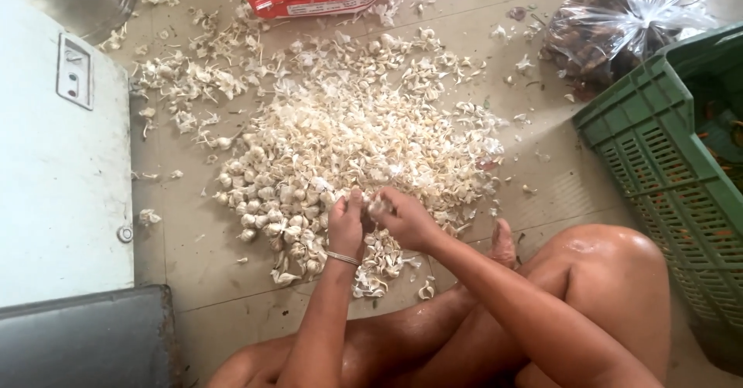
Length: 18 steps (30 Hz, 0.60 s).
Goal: The person sits on the floor and peels garlic cloves by hand, separating the skins from the cloves. A second person briefly joins to help peel some of the garlic. The peeled cloves and skins accumulate on the floor.
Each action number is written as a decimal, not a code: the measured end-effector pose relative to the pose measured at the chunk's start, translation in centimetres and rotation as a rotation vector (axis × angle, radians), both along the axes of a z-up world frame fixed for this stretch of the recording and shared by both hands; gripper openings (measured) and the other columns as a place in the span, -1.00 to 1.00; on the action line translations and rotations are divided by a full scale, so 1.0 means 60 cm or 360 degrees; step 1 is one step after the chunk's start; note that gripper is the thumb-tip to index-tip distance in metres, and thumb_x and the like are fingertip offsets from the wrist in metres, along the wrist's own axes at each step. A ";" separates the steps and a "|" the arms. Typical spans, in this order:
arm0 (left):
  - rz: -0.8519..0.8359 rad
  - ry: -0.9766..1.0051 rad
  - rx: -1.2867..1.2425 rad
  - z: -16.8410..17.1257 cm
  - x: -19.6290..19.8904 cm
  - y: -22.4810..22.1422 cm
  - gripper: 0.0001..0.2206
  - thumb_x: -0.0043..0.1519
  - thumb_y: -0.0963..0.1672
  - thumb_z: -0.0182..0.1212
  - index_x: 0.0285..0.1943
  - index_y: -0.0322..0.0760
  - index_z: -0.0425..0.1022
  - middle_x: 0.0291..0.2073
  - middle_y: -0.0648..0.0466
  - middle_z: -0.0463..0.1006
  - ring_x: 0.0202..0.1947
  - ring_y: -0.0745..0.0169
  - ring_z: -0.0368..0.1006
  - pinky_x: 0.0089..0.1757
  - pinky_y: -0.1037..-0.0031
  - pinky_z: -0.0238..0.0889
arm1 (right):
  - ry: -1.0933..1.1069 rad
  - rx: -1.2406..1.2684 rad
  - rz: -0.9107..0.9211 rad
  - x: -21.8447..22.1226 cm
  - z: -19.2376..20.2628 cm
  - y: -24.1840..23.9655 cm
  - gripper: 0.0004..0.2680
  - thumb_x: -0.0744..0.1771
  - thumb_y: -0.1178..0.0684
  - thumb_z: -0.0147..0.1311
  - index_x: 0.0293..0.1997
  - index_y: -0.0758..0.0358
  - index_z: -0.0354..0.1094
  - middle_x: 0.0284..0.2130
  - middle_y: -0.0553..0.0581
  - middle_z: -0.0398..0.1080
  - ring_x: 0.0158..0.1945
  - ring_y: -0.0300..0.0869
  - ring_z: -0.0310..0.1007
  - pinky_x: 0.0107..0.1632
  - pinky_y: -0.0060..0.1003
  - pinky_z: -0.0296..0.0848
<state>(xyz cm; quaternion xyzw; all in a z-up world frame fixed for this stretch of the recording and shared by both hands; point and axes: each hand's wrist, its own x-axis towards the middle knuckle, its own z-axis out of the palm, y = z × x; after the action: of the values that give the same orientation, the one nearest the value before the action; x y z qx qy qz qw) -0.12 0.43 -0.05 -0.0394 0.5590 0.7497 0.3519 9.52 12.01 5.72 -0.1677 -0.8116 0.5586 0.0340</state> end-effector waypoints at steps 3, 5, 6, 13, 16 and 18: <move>0.0067 -0.0056 -0.0007 -0.019 -0.004 -0.002 -0.71 0.35 -0.01 0.13 -0.37 -0.23 0.37 -0.66 0.19 0.35 -0.70 0.43 0.16 -0.63 0.54 -0.01 | -0.0202 -0.0389 -0.0179 -0.003 -0.025 0.008 -0.84 0.44 0.05 -0.12 -0.13 0.30 0.36 -0.41 0.08 0.36 -0.43 -0.25 0.26 -0.38 -0.32 0.33; 0.0064 0.0111 -0.0064 -0.060 -0.009 -0.006 -0.66 0.38 -0.01 0.20 -0.38 -0.25 0.28 -0.65 0.22 0.26 -0.69 0.46 0.11 -0.64 0.53 -0.04 | -0.0247 -0.0642 -0.0363 -0.007 0.014 0.008 -0.89 0.40 0.06 -0.08 -0.08 0.22 0.34 -0.53 0.01 0.24 -0.54 -0.30 0.12 -0.51 -0.36 0.13; 0.0081 0.0111 -0.0074 -0.059 -0.008 -0.007 -0.66 0.38 -0.01 0.20 -0.38 -0.25 0.28 -0.65 0.22 0.26 -0.69 0.46 0.11 -0.64 0.53 -0.04 | -0.0251 -0.0650 -0.0344 -0.007 0.012 0.010 -0.89 0.40 0.06 -0.08 -0.08 0.22 0.34 -0.53 0.01 0.24 -0.54 -0.30 0.12 -0.51 -0.36 0.13; 0.0091 0.0240 -0.0351 -0.026 -0.016 -0.004 -0.78 0.28 -0.10 0.19 0.01 -0.31 0.39 -0.48 0.19 0.46 -0.57 0.48 0.31 -0.53 0.57 0.19 | -0.0190 -0.0015 -0.0429 -0.006 -0.003 0.027 -0.84 0.39 -0.01 0.05 -0.12 0.28 0.37 -0.47 0.06 0.40 -0.43 -0.23 0.30 -0.37 -0.24 0.32; 0.0092 0.0064 -0.0154 -0.043 -0.025 -0.009 -0.80 0.30 -0.14 0.10 0.04 -0.34 0.37 -0.41 0.13 0.52 -0.52 0.45 0.40 -0.48 0.56 0.29 | 0.0027 0.0463 -0.0269 -0.005 0.007 0.036 -0.81 0.36 -0.04 0.15 -0.17 0.30 0.39 -0.36 0.16 0.44 -0.29 -0.10 0.40 -0.24 -0.13 0.38; 0.0069 -0.0040 -0.0093 -0.032 -0.025 -0.011 -0.83 0.31 -0.17 0.06 0.05 -0.32 0.39 -0.40 0.09 0.52 -0.51 0.42 0.40 -0.48 0.55 0.27 | 0.0267 0.0694 -0.0095 -0.003 0.010 0.037 -0.83 0.34 -0.03 0.19 -0.20 0.27 0.42 -0.26 0.20 0.45 -0.18 -0.04 0.46 -0.16 -0.11 0.43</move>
<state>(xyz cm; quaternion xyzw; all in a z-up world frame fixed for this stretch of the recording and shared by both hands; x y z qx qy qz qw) -1.63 -0.22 -1.99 -0.0711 0.5754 0.7399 0.3412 9.37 14.22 6.35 -0.1335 -0.9020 0.3808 0.1532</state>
